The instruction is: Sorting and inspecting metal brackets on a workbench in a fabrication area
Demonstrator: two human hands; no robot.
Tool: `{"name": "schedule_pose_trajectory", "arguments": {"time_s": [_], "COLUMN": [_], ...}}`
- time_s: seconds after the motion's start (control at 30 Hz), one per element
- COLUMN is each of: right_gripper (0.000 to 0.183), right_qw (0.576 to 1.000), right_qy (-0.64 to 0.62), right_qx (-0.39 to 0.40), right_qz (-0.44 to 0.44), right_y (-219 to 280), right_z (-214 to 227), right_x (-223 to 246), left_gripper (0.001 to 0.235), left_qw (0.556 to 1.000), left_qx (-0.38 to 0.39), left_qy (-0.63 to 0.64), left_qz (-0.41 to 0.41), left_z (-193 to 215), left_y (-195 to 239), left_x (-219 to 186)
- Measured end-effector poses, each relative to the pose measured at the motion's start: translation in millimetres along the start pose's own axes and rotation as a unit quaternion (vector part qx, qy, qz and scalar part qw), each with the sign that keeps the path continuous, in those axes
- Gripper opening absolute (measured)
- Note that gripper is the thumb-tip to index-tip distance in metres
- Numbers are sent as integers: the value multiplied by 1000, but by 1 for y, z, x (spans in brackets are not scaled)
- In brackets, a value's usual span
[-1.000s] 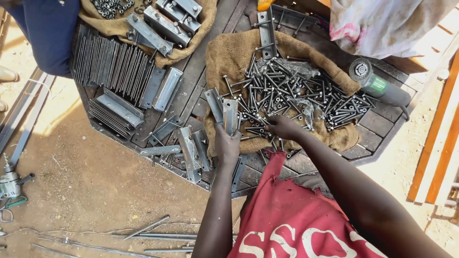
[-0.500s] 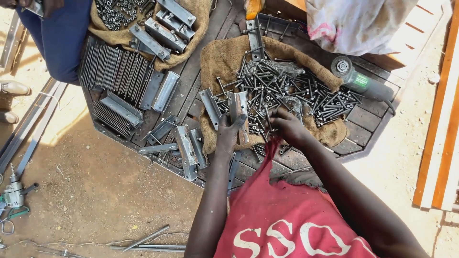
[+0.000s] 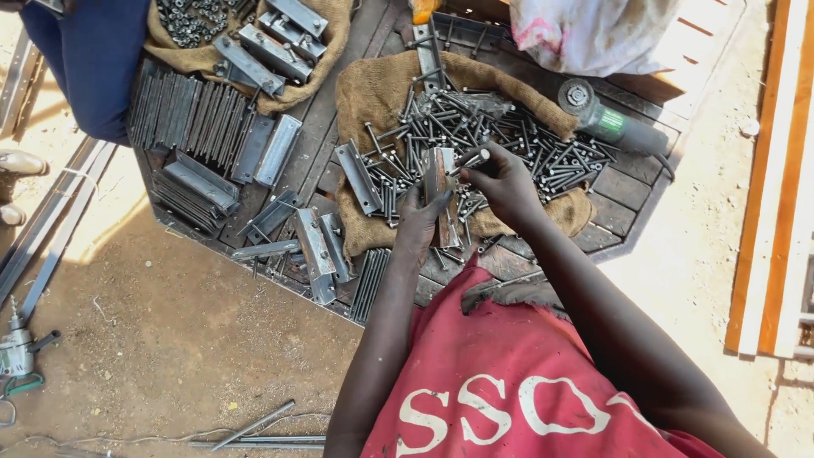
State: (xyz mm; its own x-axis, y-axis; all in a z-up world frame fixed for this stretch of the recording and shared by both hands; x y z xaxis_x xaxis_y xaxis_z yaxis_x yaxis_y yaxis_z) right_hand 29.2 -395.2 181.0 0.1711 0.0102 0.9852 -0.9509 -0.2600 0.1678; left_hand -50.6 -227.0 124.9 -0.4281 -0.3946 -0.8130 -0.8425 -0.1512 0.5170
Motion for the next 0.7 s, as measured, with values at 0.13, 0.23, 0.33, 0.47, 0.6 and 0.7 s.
{"name": "schedule_pose_trajectory", "arguments": {"time_s": [0.13, 0.23, 0.33, 0.47, 0.6, 0.7], "right_gripper": [21, 20, 22, 22, 19, 24], "right_qw": [998, 993, 986, 957, 950, 935], "right_qy": [58, 108, 155, 270, 286, 333], "right_qx": [-27, -29, -6, 5, 56, 69], "right_qz": [28, 48, 64, 106, 111, 101], "right_y": [9, 19, 22, 16, 8, -2], "right_z": [8, 8, 4, 0, -9, -10], "right_x": [6, 26, 35, 39, 38, 32], "left_gripper": [57, 51, 53, 49, 41, 42], "left_qw": [1000, 998, 996, 995, 991, 990], "left_qx": [21, 9, 3, -7, -14, -19], "left_qy": [17, 54, 70, 83, 111, 119], "left_qz": [11, 37, 53, 59, 71, 76], "left_z": [-23, -20, -29, -29, -31, -19], "left_y": [10, 5, 17, 17, 21, 20], "left_x": [-3, 8, -3, -4, -17, -13]}}
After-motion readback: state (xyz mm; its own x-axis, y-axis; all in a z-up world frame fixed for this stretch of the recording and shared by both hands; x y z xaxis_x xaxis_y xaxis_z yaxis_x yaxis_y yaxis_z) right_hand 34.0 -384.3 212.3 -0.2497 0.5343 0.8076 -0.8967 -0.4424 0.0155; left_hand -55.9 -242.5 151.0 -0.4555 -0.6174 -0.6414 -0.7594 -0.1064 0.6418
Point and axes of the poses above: each hand's wrist, its own y-axis away from the middle knuckle, its own z-axis out of the back of the hand, x = y × z, the point moved 3 cm from there along -y, towards the middle knuckle, and after that the axes turned 1 degree about -y, right-handed, at the moved point
